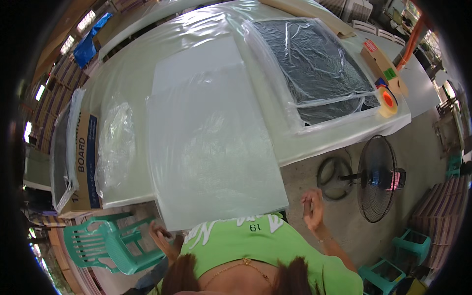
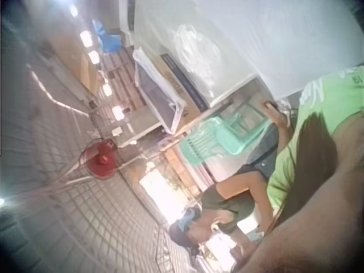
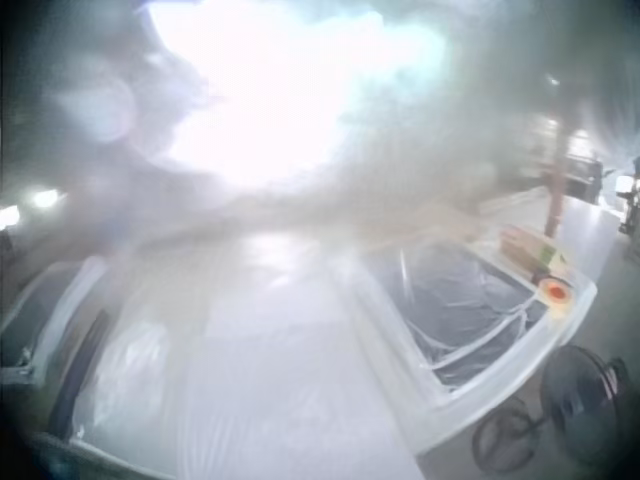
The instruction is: The person places black and white rectangular boards into plastic sleeves on a work table, smoothing the plastic over them and moving them aside.
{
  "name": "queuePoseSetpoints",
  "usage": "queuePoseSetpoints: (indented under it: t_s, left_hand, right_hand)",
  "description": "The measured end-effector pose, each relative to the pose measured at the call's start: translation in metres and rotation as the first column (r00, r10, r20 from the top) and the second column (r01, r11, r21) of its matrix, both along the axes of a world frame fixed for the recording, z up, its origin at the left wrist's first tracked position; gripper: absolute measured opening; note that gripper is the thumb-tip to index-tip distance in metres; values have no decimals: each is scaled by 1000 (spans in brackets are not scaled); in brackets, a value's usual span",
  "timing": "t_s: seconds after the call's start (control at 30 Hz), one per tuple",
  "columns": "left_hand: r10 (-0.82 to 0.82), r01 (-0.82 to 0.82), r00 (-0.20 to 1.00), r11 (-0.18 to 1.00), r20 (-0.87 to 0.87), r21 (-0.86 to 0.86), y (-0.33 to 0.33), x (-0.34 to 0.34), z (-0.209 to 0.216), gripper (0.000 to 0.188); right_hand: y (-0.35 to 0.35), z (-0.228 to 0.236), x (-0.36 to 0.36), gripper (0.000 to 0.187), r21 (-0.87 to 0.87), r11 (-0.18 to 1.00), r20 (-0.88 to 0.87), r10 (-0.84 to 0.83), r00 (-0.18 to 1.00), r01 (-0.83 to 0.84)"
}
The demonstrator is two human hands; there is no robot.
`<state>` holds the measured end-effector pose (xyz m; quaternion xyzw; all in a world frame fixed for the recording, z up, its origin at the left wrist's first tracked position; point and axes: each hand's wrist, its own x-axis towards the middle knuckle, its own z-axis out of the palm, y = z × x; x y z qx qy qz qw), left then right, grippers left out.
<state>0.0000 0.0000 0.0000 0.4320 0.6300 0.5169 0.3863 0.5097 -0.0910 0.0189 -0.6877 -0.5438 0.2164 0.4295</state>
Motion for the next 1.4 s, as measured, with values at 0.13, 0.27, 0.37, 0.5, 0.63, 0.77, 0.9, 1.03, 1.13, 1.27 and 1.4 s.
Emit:
queuePoseSetpoints:
  t_s: [0.13,0.27,0.37,0.5,0.63,0.77,0.9,1.03,1.13,1.27,1.4]
  left_hand:
    - [-71,97,975,989,212,-115,52,32,38,46]
    - [-50,25,988,986,-147,-166,59,44,49,46]
    - [10,-14,999,995,-32,-98,64,76,76,46]
    - [-176,176,982,984,-72,1,84,101,86,50]
    - [-158,165,980,985,-124,50,122,158,112,56]
    - [-273,272,959,962,72,28,183,225,131,65]
    - [-590,580,805,805,59,124,243,335,138,71]
    - [-557,625,780,673,-283,395,286,425,128,69]
    - [-591,658,751,709,-295,254,264,479,142,68]
    - [-616,690,638,723,-462,-11,263,499,137,71]
    - [-673,728,460,659,-580,-188,267,508,123,81]
  right_hand:
    - [67,57,-23,41,-367,930,-728,-278,627,-13]
    - [90,71,-63,38,-331,874,-726,5,688,-355]
    - [102,85,-65,39,-211,938,-707,49,705,-276]
    - [121,96,-42,42,-215,972,-640,-66,766,-96]
    - [141,134,-10,40,-83,996,-511,-63,857,23]
    - [166,151,59,50,135,971,-422,-124,898,197]
    - [192,152,175,44,295,880,-350,-262,900,371]
    - [238,145,271,34,388,813,-284,-342,896,434]
    - [243,127,334,37,284,801,-215,-483,849,527]
    - [256,99,373,40,180,781,-145,-580,801,598]
    - [244,72,413,37,85,801,-182,-572,800,592]
